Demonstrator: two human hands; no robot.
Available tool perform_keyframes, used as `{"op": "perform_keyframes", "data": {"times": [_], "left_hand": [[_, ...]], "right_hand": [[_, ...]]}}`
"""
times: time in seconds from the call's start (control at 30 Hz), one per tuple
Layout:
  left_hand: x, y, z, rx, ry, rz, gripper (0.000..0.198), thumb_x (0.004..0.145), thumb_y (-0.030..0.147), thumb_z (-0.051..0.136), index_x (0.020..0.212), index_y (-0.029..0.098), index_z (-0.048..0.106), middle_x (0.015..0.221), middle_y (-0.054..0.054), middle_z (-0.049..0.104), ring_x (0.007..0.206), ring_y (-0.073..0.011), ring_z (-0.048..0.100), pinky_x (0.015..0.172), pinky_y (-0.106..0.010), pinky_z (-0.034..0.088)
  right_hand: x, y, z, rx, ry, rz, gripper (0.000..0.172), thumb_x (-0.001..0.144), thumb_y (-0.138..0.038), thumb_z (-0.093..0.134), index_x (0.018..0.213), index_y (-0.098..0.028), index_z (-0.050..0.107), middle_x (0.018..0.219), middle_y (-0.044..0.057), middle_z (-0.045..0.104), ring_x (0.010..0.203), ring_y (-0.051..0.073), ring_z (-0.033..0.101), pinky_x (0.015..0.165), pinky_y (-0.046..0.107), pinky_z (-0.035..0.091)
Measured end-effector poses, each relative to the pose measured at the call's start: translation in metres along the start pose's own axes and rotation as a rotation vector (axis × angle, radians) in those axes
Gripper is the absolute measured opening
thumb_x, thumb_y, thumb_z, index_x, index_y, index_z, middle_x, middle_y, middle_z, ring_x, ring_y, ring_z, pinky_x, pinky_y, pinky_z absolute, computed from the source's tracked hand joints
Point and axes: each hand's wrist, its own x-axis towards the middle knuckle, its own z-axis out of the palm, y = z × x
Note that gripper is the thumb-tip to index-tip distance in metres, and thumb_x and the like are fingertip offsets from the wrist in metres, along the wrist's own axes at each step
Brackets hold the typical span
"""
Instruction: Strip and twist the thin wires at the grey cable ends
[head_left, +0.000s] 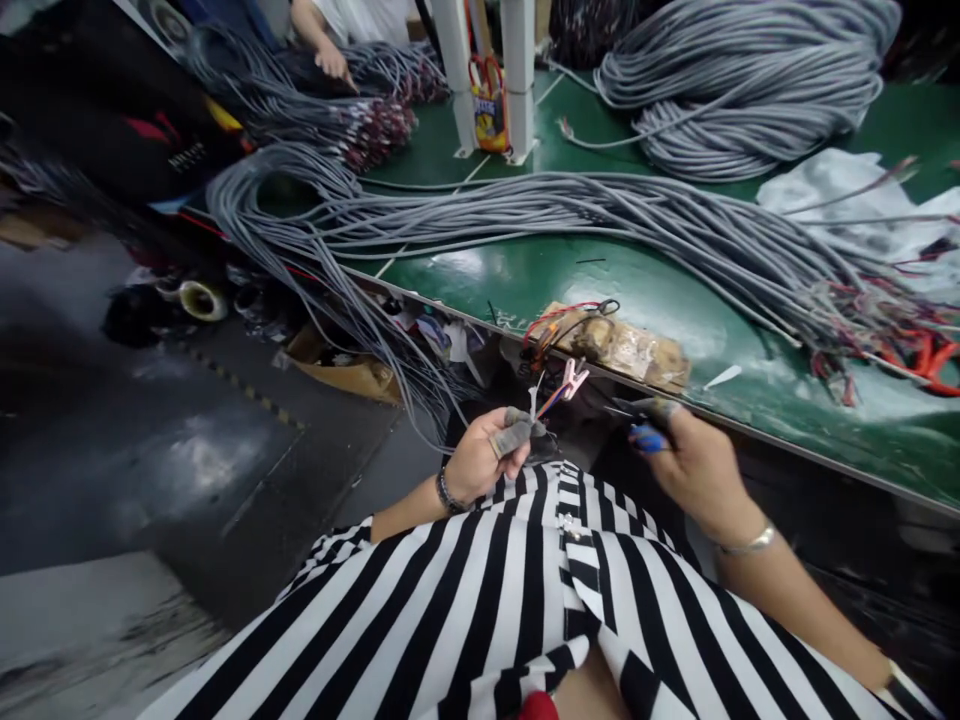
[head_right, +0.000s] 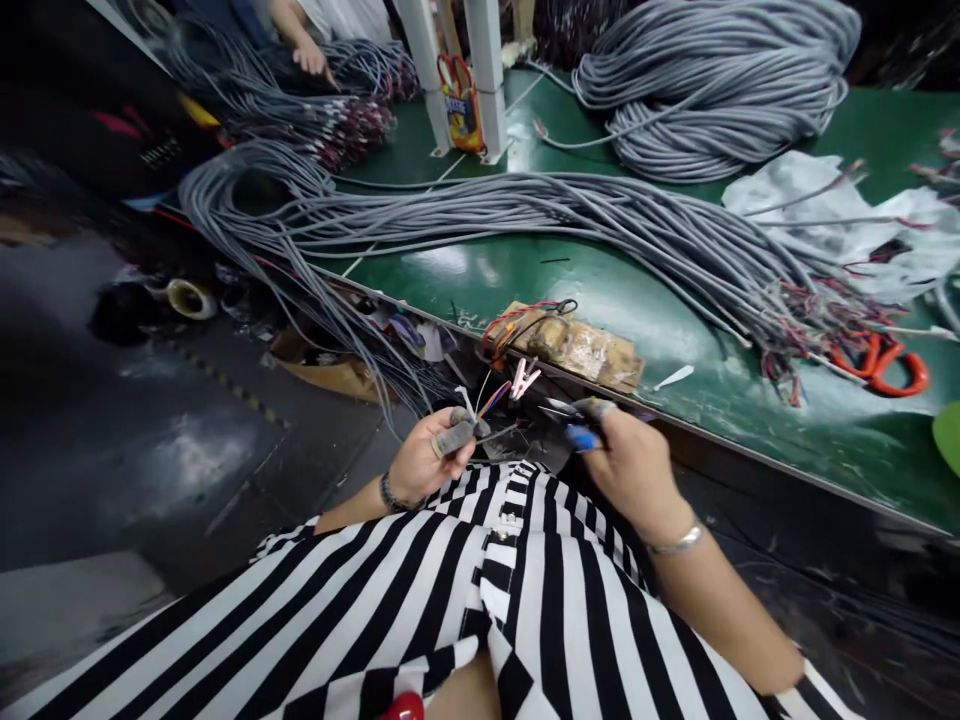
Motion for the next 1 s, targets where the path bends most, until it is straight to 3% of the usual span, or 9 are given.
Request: {"op": "perform_keyframes", "data": {"times": [0.07,0.17,0.6,0.7,0.87,1.0], "left_hand": [[-0.001,-0.001,0.001,0.025,-0.012,-0.01,0.034,0.075,0.045,0.068,0.079,0.014,0.055,0.051,0.004,0.056,0.032,-0.0039,0.041,0.031,-0.014,0.028],[-0.002,-0.003,0.0,0.074,-0.016,0.004,0.033,0.075,0.045,0.068,0.081,0.015,0.055,0.052,0.005,0.056,0.033,-0.0035,0.043,0.033,-0.013,0.03],[-0.005,-0.002,0.0,0.256,0.015,0.029,0.031,0.079,0.043,0.065,0.081,0.014,0.057,0.054,0.004,0.057,0.036,-0.0032,0.046,0.035,-0.013,0.032],[-0.002,-0.005,-0.001,0.141,0.0,0.019,0.031,0.077,0.044,0.067,0.08,0.014,0.056,0.052,0.004,0.056,0.034,-0.0034,0.043,0.033,-0.014,0.028],[0.003,-0.002,-0.006,-0.311,-0.12,-0.051,0.026,0.075,0.037,0.07,0.076,0.013,0.058,0.042,0.008,0.041,0.029,-0.0019,0.028,0.033,-0.016,0.018],[0.004,0.002,-0.009,-0.539,-0.187,-0.168,0.026,0.087,0.031,0.053,0.07,0.013,0.06,0.04,0.009,0.027,0.028,-0.002,0.02,0.035,-0.018,0.017]], "right_hand": [[0.005,-0.024,0.011,0.014,-0.073,-0.067,0.018,0.086,-0.032,0.051,0.094,-0.017,0.058,0.07,0.004,0.063,0.058,0.016,0.056,0.055,0.026,0.04],[0.012,-0.041,0.021,0.029,-0.125,-0.164,0.018,0.088,-0.03,0.05,0.091,-0.016,0.06,0.072,0.006,0.064,0.063,0.017,0.058,0.058,0.026,0.04],[0.015,-0.048,0.028,-0.063,-0.112,-0.24,0.02,0.086,-0.021,0.047,0.068,-0.017,0.054,0.065,0.004,0.056,0.056,0.013,0.049,0.053,0.025,0.031],[0.015,-0.044,0.034,0.077,-0.11,-0.216,0.019,0.087,-0.022,0.046,0.072,-0.018,0.056,0.065,0.004,0.057,0.058,0.014,0.052,0.055,0.025,0.035],[0.012,-0.034,0.051,0.295,-0.003,-0.103,0.017,0.089,-0.032,0.05,0.094,-0.018,0.058,0.079,0.006,0.065,0.07,0.018,0.06,0.064,0.028,0.046],[0.012,-0.036,0.062,0.31,-0.001,-0.133,0.019,0.088,-0.033,0.05,0.095,-0.018,0.058,0.078,0.007,0.064,0.068,0.019,0.061,0.062,0.029,0.048]]}}
